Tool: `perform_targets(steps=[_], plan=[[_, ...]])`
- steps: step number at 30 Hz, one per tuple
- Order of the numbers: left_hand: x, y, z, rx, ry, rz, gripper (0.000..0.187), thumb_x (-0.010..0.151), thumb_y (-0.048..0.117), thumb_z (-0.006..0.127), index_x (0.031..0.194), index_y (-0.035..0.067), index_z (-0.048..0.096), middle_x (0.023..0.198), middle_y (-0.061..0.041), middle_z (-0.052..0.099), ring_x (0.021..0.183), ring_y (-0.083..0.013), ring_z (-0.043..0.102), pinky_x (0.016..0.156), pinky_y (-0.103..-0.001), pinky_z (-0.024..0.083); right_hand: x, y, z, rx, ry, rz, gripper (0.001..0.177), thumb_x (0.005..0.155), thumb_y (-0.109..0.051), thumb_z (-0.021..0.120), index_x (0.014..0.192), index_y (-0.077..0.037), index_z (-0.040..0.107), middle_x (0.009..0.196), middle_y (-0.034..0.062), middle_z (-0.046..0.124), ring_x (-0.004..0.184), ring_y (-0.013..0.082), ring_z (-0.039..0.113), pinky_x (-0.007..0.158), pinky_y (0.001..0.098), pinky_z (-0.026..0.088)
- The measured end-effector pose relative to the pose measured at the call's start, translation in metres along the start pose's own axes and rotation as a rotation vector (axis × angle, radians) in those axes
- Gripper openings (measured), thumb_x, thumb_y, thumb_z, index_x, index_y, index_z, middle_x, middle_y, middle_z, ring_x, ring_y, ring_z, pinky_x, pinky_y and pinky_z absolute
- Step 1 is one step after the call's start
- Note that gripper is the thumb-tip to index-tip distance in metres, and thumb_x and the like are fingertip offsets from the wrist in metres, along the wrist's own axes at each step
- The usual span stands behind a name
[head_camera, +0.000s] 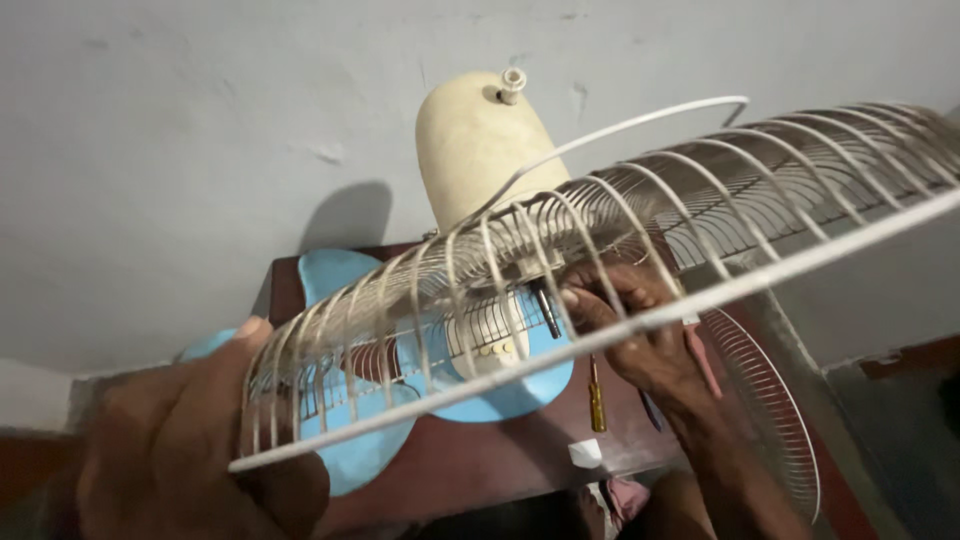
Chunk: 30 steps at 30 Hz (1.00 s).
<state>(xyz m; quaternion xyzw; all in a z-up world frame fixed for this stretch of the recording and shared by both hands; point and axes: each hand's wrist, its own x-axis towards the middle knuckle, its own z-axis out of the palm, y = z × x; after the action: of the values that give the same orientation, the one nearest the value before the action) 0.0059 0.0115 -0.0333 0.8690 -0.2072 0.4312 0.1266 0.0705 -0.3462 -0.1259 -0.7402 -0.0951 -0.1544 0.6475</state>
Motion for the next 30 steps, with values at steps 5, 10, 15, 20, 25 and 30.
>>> perform_targets(steps=[5, 10, 15, 20, 25, 30], plan=[[0.008, 0.003, 0.002, -0.003, 0.013, -0.020, 0.023, 0.113, 0.020, 0.063, 0.127, 0.002, 0.063, 0.113, -0.014, 0.066, 0.095, -0.0288, 0.070, 0.088, -0.040, 0.062, -0.001, -0.011, -0.008, -0.051, 0.037, -0.019, 0.012, 0.098, -0.012, 0.070, 0.105, -0.002, 0.068, 0.077, 0.0032, 0.071, 0.064, 0.0067, 0.065, 0.051, 0.0215, 0.055], [0.005, 0.016, 0.006, -0.103, 0.086, -0.061, 0.024, 0.109, 0.023, 0.064, 0.119, 0.002, 0.068, 0.101, -0.015, 0.068, 0.086, -0.0265, 0.068, 0.079, -0.038, 0.058, 0.015, -0.019, 0.011, 0.018, -0.081, -0.383, 0.013, 0.102, -0.007, 0.066, 0.109, 0.003, 0.068, 0.092, 0.0121, 0.072, 0.083, 0.0185, 0.071, 0.066, 0.0314, 0.060], [0.006, 0.078, 0.049, -0.589, 0.014, -0.404, 0.027, 0.105, 0.026, 0.065, 0.111, 0.001, 0.073, 0.089, -0.016, 0.069, 0.076, -0.0243, 0.067, 0.070, -0.035, 0.055, 0.004, -0.035, -0.004, -0.050, 0.081, -0.199, 0.021, 0.098, 0.001, 0.065, 0.119, -0.001, 0.062, 0.079, 0.0120, 0.071, 0.060, 0.0114, 0.065, 0.050, 0.0255, 0.054], [0.019, 0.112, 0.114, -1.298, -0.278, -1.093, 0.031, 0.101, 0.029, 0.066, 0.103, 0.001, 0.079, 0.077, -0.017, 0.071, 0.067, -0.0220, 0.065, 0.061, -0.033, 0.051, -0.036, -0.039, -0.004, -0.026, 0.302, -0.206, 0.044, 0.099, 0.005, 0.062, 0.136, -0.003, 0.040, 0.088, 0.0180, 0.072, 0.066, 0.0147, 0.064, 0.055, 0.0292, 0.053], [0.035, 0.125, 0.147, -2.089, -0.265, -1.349, 0.027, 0.092, 0.026, 0.070, 0.105, 0.003, 0.070, 0.094, -0.009, 0.075, 0.082, -0.0194, 0.071, 0.065, -0.028, 0.054, -0.060, -0.034, -0.025, 0.062, 0.446, -0.193, 0.035, 0.101, 0.003, 0.060, 0.132, -0.003, 0.045, 0.090, 0.0150, 0.069, 0.066, 0.0122, 0.061, 0.055, 0.0266, 0.049], [0.034, 0.131, 0.161, -2.284, -0.270, -1.315, 0.025, 0.097, 0.021, 0.071, 0.112, 0.002, 0.068, 0.097, -0.010, 0.073, 0.086, -0.0177, 0.068, 0.069, -0.027, 0.052, -0.074, 0.039, -0.082, -0.016, 0.261, 0.253, 0.017, 0.096, -0.004, 0.062, 0.113, -0.002, 0.062, 0.086, 0.0131, 0.071, 0.070, 0.0145, 0.065, 0.059, 0.0302, 0.051]])
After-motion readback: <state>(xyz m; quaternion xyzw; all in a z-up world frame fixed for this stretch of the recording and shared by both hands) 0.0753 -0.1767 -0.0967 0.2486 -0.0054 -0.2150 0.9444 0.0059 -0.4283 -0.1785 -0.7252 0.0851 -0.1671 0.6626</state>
